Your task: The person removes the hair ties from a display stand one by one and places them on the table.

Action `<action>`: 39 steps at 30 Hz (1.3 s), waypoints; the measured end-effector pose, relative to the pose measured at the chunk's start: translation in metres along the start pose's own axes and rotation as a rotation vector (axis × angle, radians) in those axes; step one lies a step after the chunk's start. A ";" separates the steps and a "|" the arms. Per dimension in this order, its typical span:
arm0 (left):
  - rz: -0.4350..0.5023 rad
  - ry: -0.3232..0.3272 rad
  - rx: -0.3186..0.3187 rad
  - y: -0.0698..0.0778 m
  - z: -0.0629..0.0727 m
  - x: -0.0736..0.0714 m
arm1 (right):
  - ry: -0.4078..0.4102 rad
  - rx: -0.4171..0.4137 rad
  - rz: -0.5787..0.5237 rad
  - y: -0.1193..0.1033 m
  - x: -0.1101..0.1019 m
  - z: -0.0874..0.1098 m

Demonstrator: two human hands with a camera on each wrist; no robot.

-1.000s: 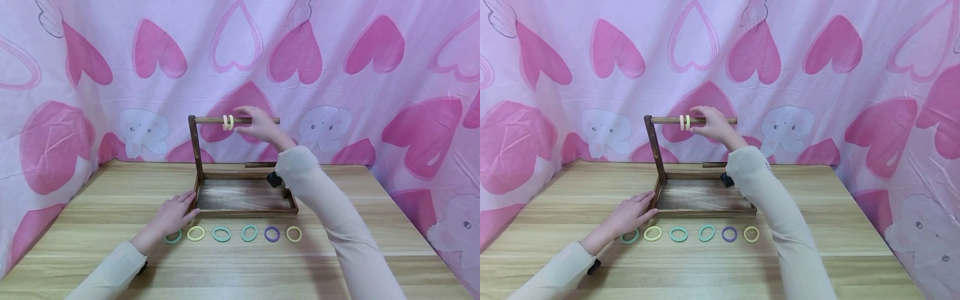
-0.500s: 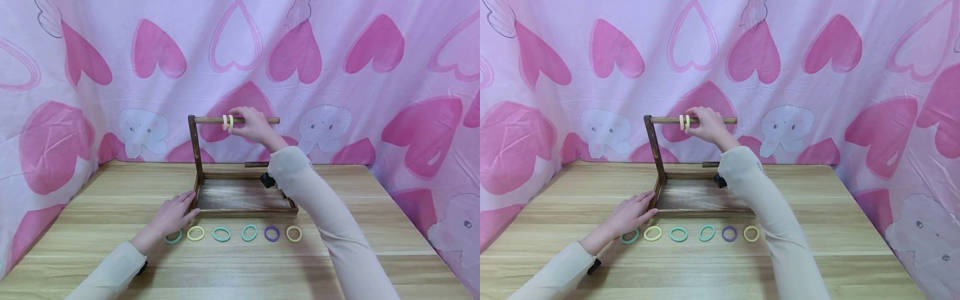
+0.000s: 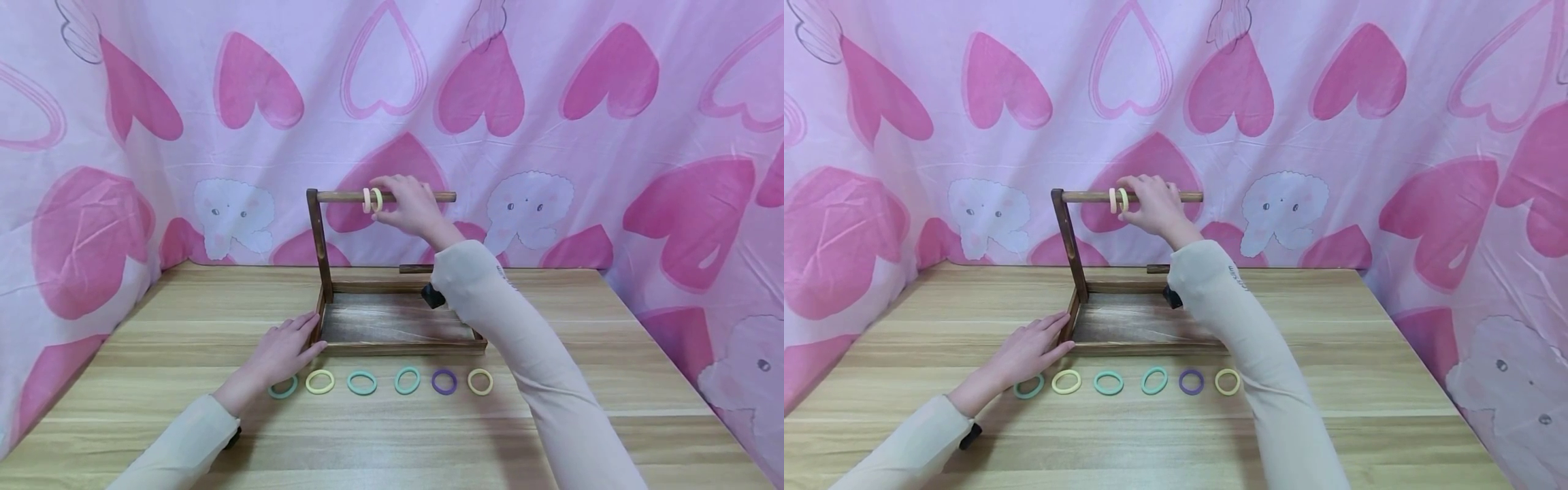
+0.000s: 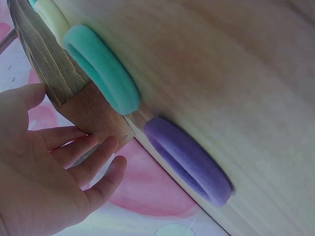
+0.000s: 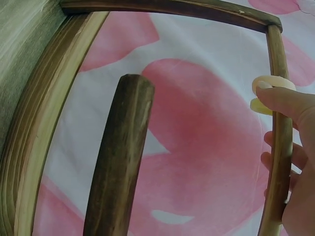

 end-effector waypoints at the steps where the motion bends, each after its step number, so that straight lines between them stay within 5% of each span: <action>1: 0.000 0.001 0.001 0.000 0.000 0.000 | 0.001 -0.003 0.003 0.000 0.000 0.000; 15: -0.002 0.007 0.004 0.001 0.000 0.000 | 0.014 0.013 0.042 0.000 0.002 0.002; 39: 0.003 0.009 0.006 0.002 0.000 -0.001 | 0.183 0.006 -0.042 0.025 -0.007 0.014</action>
Point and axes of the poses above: each hand's wrist, its own z-axis away from the middle knuckle, its own x-axis out of the palm, y = z × x, the point moved 7 cm from there along -z, towards the middle knuckle, and after that the axes turned 10 degrees about z, right-handed, at the moved point
